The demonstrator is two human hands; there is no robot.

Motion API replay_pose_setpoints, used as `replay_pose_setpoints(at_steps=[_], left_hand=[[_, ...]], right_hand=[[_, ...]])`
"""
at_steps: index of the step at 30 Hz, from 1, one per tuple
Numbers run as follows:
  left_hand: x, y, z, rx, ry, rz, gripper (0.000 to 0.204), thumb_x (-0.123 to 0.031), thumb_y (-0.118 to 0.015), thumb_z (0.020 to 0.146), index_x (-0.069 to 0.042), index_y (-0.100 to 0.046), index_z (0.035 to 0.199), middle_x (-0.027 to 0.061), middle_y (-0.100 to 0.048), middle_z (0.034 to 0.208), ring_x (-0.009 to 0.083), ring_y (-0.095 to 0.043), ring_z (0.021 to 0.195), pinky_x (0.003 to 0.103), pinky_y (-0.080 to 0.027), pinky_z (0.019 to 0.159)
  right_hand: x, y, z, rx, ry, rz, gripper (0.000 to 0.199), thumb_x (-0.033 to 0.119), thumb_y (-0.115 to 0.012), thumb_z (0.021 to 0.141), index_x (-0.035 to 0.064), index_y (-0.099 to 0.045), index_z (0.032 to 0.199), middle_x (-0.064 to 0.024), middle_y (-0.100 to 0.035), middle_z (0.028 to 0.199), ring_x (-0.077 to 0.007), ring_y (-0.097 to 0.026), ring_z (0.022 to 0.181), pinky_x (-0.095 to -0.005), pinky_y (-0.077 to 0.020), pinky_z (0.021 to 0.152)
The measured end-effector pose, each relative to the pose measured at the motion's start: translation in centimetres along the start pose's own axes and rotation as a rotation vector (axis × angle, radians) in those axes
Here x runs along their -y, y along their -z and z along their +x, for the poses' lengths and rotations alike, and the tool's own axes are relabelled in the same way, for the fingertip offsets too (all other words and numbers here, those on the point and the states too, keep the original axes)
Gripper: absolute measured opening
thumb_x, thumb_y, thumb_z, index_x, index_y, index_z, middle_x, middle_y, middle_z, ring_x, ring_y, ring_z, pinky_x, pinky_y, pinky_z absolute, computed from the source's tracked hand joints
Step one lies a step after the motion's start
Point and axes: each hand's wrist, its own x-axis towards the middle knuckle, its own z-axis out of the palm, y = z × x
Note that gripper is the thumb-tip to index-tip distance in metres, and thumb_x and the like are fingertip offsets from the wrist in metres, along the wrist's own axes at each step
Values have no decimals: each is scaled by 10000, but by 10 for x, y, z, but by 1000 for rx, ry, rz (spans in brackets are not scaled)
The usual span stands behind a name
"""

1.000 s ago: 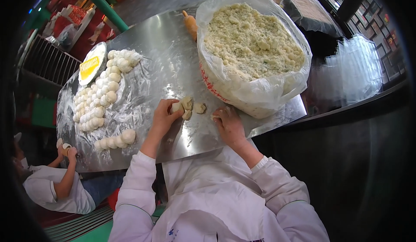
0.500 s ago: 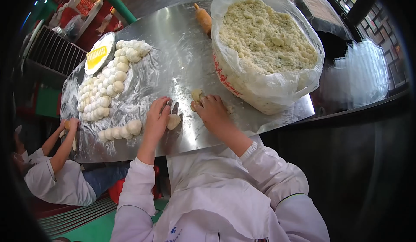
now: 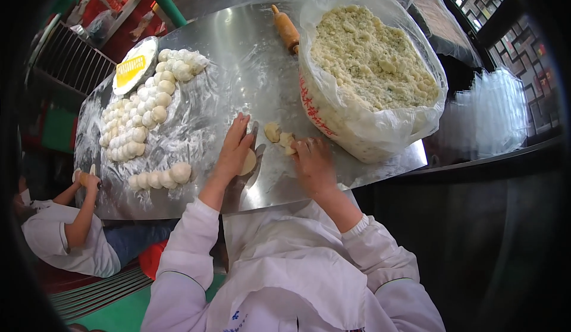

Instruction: Preparing and portioning dough for buns or dumplings at a restaurant prep station.

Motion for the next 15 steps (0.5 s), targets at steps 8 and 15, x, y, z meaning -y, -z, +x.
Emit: replay_pose_setpoints(at_steps=[8,15], left_hand=[[-22,57,-35,206,274,232,291,-212,-735,818,-34,-589,997,96,-626,1122,243,-559,1016,360,-415,925],[-65,-1,-42,111,527,-1228,361,-230,-721,869,-34,-495,1071,58,-599,1005,109,-530,968,261,-440,865]], right_hand=[[-4,29,-14,7,-187,136,309,30,-648,817,51,-564,1113,-146,-589,1009,-351,-571,962,-440,-477,764],[39,1,-13,-16,42,369,312,-29,-660,787,45,-571,1076,-155,-582,996,-345,-590,877,-414,-485,723]])
